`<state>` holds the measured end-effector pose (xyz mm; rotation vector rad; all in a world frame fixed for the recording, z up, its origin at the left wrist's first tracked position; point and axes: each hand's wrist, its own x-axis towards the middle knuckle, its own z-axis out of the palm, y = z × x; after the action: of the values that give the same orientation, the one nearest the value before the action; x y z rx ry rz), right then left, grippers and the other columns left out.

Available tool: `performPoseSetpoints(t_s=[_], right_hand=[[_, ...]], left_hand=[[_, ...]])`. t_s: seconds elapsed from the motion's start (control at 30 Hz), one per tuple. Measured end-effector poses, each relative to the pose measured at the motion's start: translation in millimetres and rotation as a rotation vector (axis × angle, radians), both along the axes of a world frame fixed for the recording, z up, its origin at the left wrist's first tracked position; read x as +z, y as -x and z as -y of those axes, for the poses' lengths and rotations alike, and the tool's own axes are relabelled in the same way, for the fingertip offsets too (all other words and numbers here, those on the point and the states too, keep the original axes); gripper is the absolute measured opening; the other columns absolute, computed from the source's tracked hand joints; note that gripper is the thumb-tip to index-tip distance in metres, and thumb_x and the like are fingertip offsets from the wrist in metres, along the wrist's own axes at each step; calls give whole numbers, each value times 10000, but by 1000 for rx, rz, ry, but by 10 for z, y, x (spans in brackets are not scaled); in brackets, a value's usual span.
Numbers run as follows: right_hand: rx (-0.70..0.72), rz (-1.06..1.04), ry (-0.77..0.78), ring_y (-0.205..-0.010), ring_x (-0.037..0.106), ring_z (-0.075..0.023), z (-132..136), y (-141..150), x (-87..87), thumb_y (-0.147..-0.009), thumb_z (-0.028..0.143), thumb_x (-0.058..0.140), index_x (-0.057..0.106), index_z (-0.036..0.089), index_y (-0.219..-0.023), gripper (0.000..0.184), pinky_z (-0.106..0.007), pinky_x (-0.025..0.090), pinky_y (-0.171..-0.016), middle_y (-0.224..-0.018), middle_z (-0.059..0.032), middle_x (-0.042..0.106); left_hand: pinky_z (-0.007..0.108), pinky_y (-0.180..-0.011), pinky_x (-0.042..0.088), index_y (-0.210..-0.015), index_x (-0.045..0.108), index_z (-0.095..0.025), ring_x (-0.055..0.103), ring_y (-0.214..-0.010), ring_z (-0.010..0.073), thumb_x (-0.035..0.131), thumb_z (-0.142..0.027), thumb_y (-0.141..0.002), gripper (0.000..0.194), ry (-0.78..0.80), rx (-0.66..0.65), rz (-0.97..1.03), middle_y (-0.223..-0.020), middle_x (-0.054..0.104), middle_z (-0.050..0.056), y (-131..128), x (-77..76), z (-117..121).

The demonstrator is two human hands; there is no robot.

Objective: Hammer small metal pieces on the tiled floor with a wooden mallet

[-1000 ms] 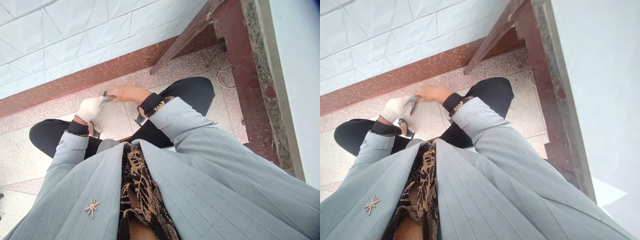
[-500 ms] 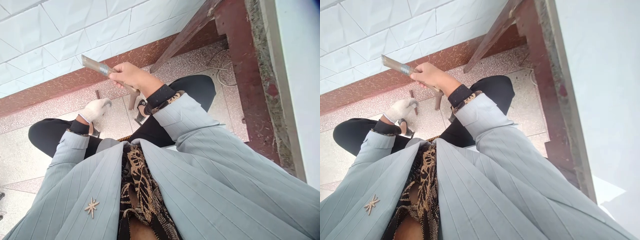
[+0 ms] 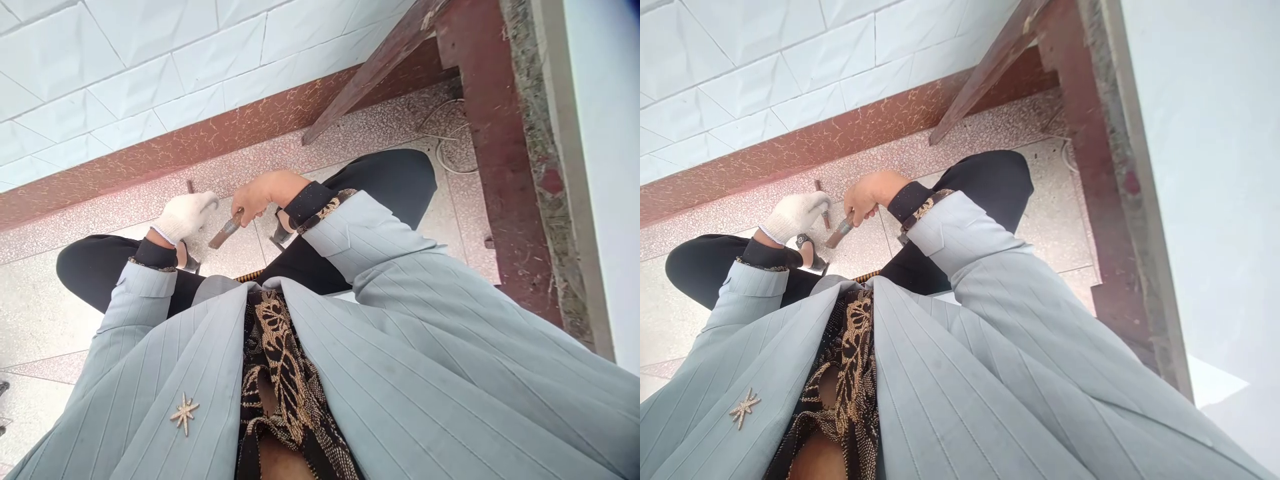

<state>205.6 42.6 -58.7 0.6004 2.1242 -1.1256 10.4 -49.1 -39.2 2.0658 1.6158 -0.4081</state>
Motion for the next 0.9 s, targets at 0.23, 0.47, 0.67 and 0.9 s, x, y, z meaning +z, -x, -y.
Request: performPoseSetpoints(t_s=[0.23,0.47,0.67,0.9], right_hand=[[-312,-589,418,-681,527,-79,-115,-187,402,-1089,241,683,630,108,-1002,167,-187,448,-683,-777,6,587],[-754,-359,-277,-945,653,-201,-241,-144,263,-1090,237,661,684,55,-1144,191,-293,525,-861,-1091,-175,714],[-141,30,-332,-1046,728,-283,-95,-34,94,-958,150,814,794,55,-1072,150,-335,512,-930,-936,-107,742],[75,-66,185,-697,587,-104,16,-26,158,-984,125,774,799,69,-1098,129,-241,453,-778,-701,21,612]], left_hand=[[366,-876,558,-1233,735,-220,753,-944,267,405,-349,-1120,372,0,104,130,-988,806,80,43,-55,18],[376,-940,564,-1316,737,-221,770,-1086,294,412,-295,-1118,387,18,19,21,-1178,828,95,-101,30,18],[341,-842,546,-1304,726,-228,784,-992,267,375,-338,-1131,406,-22,68,12,-1088,831,80,-60,81,16],[327,-826,533,-1282,731,-227,780,-970,249,377,-336,-1120,404,-12,97,42,-1106,826,76,-1,30,3]])
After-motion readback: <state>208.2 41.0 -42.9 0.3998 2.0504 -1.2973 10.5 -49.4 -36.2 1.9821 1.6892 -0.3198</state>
